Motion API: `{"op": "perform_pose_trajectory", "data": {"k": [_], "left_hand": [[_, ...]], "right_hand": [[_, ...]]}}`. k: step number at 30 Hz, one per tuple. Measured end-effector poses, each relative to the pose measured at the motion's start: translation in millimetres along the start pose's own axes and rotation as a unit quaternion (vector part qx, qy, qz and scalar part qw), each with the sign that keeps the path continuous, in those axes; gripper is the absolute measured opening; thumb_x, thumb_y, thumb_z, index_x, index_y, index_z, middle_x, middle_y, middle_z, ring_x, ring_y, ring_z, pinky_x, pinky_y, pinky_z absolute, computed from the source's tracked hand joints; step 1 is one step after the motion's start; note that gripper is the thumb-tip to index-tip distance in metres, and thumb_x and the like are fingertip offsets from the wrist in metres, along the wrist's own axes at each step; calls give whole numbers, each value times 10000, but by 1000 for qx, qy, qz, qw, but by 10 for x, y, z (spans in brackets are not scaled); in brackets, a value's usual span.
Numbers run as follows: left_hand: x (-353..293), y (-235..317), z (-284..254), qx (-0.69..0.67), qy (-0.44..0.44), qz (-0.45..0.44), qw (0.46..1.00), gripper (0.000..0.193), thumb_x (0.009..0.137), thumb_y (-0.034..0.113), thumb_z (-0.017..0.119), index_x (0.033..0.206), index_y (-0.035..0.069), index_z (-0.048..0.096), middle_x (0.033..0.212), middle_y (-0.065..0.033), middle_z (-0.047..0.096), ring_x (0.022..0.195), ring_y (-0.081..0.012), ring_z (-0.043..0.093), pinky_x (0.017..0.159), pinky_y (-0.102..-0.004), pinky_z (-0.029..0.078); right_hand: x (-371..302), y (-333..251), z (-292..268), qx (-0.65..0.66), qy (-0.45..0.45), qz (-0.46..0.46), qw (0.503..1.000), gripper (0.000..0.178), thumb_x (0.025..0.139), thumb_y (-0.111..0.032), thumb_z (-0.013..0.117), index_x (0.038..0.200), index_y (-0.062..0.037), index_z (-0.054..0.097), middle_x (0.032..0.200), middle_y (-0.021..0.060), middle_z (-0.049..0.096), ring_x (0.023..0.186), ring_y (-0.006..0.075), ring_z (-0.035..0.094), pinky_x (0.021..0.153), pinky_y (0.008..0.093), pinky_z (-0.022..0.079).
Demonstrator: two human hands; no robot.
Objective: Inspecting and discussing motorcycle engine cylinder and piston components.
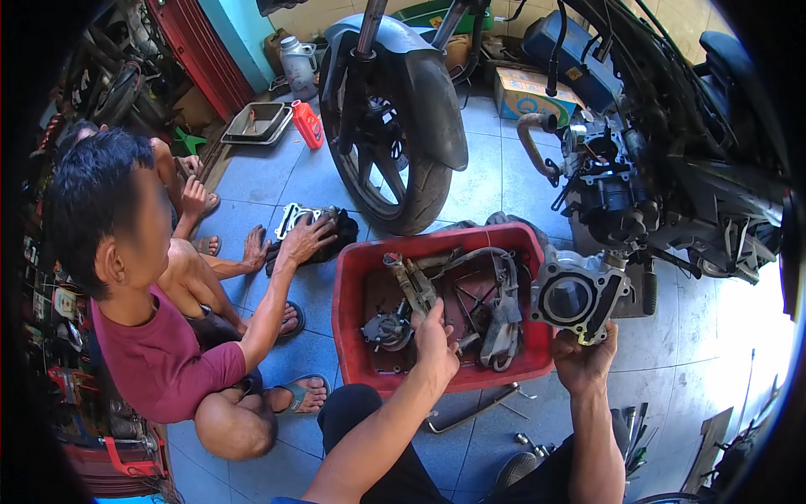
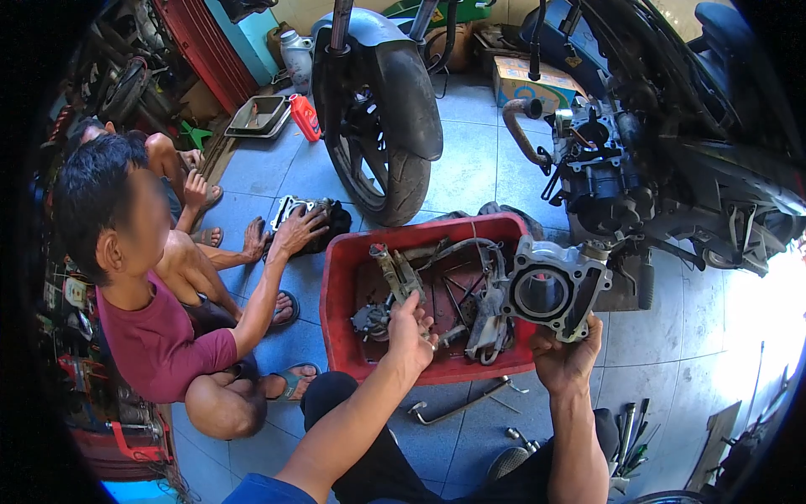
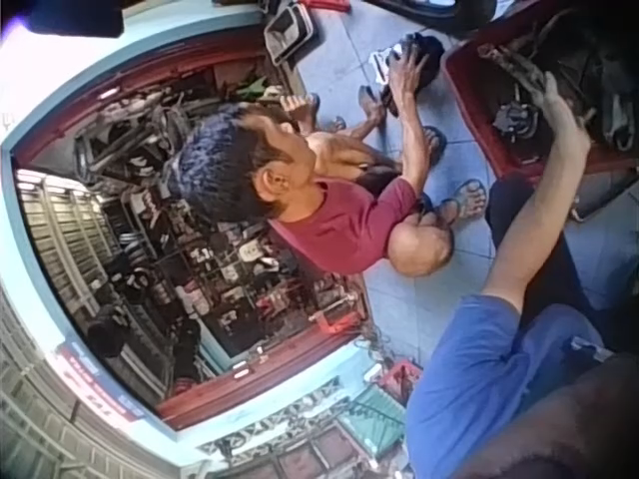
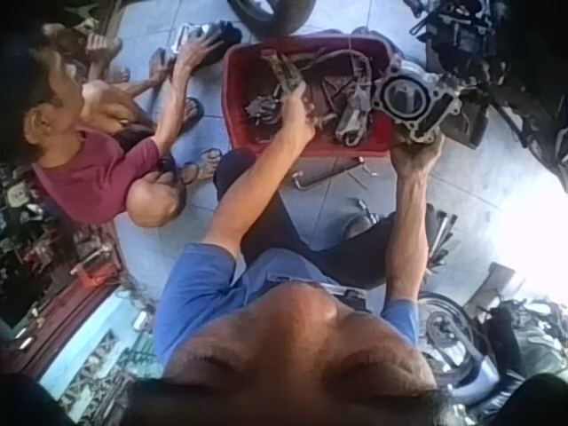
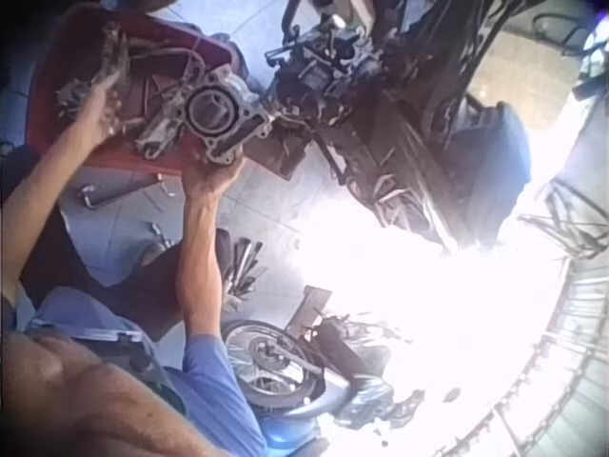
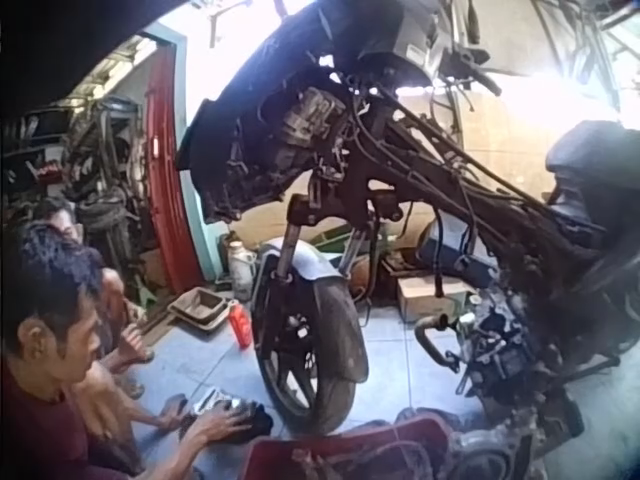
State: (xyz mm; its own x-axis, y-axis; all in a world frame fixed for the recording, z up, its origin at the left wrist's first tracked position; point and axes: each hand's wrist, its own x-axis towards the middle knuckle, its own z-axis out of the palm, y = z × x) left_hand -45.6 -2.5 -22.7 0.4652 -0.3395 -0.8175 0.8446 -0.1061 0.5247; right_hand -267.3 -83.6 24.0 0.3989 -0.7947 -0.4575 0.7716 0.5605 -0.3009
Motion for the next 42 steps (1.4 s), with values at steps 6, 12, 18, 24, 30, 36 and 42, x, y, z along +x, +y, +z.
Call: {"op": "perform_pose_trajectory", "data": {"k": [6,12,18,24,30,36,42], "left_hand": [[-193,-202,23,75,-115,-11,990,534,897,334,696,1380,256,482,973,44,586,840,-92,544,708,-338,385],[-45,-59,-79,-11,-50,3,999,197,911,306,677,1039,217,557,908,60,629,793,-101,557,699,-345,396],[-130,-37,-25,6,-85,9,996,308,933,326,645,1190,204,528,960,40,668,766,-92,537,702,-335,402],[-352,-111,67,168,-352,20,921,353,980,220,618,1288,47,620,1110,-28,696,938,-75,609,805,-244,450],[-328,-36,117,123,-379,141,906,357,963,136,641,1284,-19,608,1154,-62,678,1087,-116,607,993,-280,434],[-351,-97,87,122,-401,166,893,357,967,150,636,1292,2,625,1114,-51,675,1012,-100,613,912,-246,470],[-350,-67,101,122,-402,146,896,369,958,125,634,1301,-9,616,1120,-61,671,1020,-107,615,930,-254,466]], "right_hand": [[-22,64,72,-12,20,-10,1000,256,855,-368,611,876,-124,684,769,1,665,528,115,448,500,250,375],[-35,50,52,-23,35,-13,999,270,856,-380,615,905,-124,687,774,-1,665,526,116,444,502,251,376],[2,56,52,-8,17,1,1000,293,892,-399,576,928,-123,666,772,5,659,509,111,423,506,266,360],[-26,83,36,-31,24,-1,999,259,857,-372,636,914,-125,686,795,-4,675,536,107,455,497,239,378],[-39,111,78,-36,24,-1,999,261,877,-374,624,928,-124,681,793,-2,676,536,108,471,496,240,383],[-56,144,114,-65,22,0,998,266,889,-373,618,934,-117,670,803,4,678,519,101,461,490,234,379],[-45,134,117,-59,9,1,998,264,889,-366,623,953,-113,667,813,7,682,524,99,469,491,225,386]]}}
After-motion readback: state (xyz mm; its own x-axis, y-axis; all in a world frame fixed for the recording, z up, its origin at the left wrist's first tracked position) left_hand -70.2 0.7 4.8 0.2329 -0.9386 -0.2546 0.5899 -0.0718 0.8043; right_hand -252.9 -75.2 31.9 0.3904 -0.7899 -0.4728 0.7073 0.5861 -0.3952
